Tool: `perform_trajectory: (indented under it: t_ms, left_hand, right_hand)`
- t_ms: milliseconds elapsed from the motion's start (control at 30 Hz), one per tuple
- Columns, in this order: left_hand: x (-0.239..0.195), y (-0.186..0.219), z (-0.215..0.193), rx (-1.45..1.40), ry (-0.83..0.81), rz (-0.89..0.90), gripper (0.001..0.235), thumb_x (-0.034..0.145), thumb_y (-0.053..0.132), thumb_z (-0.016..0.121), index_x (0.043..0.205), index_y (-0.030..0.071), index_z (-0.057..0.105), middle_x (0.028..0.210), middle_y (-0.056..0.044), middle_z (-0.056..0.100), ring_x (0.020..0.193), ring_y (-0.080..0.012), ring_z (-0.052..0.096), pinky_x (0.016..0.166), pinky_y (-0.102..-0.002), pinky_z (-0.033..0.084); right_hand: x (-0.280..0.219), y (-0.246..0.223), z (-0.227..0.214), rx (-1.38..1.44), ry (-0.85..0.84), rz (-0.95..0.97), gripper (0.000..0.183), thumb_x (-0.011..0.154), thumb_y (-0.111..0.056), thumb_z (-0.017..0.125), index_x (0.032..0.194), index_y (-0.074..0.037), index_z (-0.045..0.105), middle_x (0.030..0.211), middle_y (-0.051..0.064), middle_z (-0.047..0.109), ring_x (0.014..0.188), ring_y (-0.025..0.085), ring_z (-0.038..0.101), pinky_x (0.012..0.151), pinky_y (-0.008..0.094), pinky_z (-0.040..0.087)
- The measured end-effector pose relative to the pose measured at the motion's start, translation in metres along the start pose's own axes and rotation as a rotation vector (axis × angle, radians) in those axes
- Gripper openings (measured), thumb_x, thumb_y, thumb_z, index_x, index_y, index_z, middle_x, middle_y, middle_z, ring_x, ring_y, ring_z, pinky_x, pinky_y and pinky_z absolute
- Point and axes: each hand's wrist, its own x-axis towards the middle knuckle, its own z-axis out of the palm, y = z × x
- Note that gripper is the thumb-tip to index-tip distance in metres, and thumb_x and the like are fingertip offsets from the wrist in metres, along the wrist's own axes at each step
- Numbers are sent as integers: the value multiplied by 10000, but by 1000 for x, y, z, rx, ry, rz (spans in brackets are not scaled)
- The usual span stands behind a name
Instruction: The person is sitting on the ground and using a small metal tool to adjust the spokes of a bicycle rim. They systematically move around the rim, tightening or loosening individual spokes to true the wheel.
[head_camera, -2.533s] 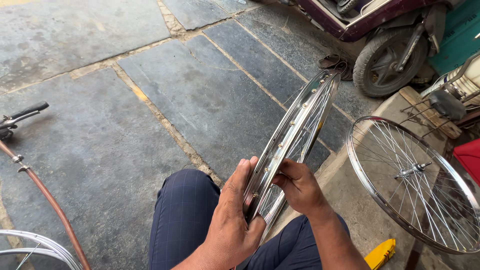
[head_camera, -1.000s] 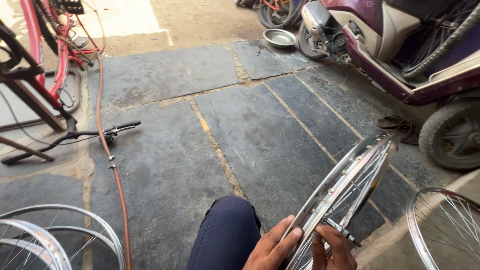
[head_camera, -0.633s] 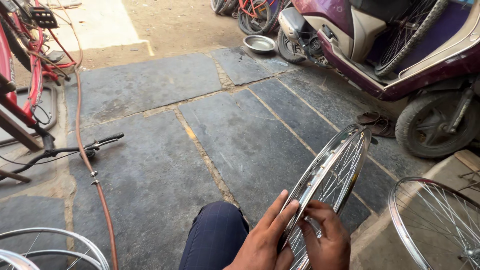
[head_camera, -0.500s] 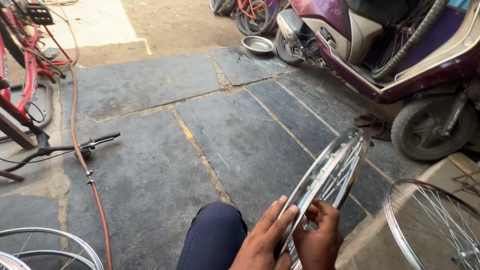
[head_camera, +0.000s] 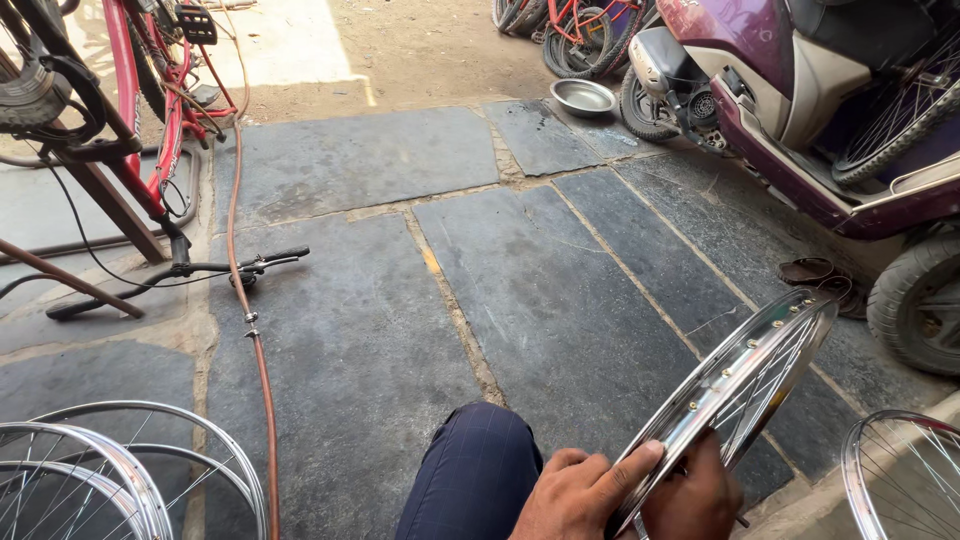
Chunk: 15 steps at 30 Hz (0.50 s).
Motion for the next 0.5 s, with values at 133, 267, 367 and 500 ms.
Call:
perform_trajectory:
  t_ms: [133,267,367,500]
  left_hand:
    - [-6,-7,-6,-104,31,36,681,985,144,691,1631,175,476,849,-65,612,792,-208,682,734,-420,593]
    - [-9,-6,-7,-175,45,37,750,900,78,680,1618,171,485,828,-69,606,731,-196,679,651,-383,592]
    - [-8,2,-7,-149,35,50,780,840,54,696,1589,160,504,788,-88,587,680,-209,663,625,-388,572]
    - [-6,7,-16,-164,80,77,754,829,38,701,1559,149,547,794,-88,592,681,-208,680,633,-385,584]
  right_hand:
    - [4,3,-10,-26,-224,-62,403,751,-116,868,1099,-50,676,849,148,763,830,241,770,760,391,606]
    - [-9,23,-7,558,-27,-285,302,891,-136,700,1137,-33,559,1131,156,666,1067,188,721,881,353,614]
    - [-9,26,6,273,115,-141,419,885,-103,716,1239,-3,515,1048,142,714,974,206,738,827,361,597]
    - [1,22,5,54,-134,-22,332,869,-16,737,1185,-22,635,970,132,764,897,259,771,775,394,607]
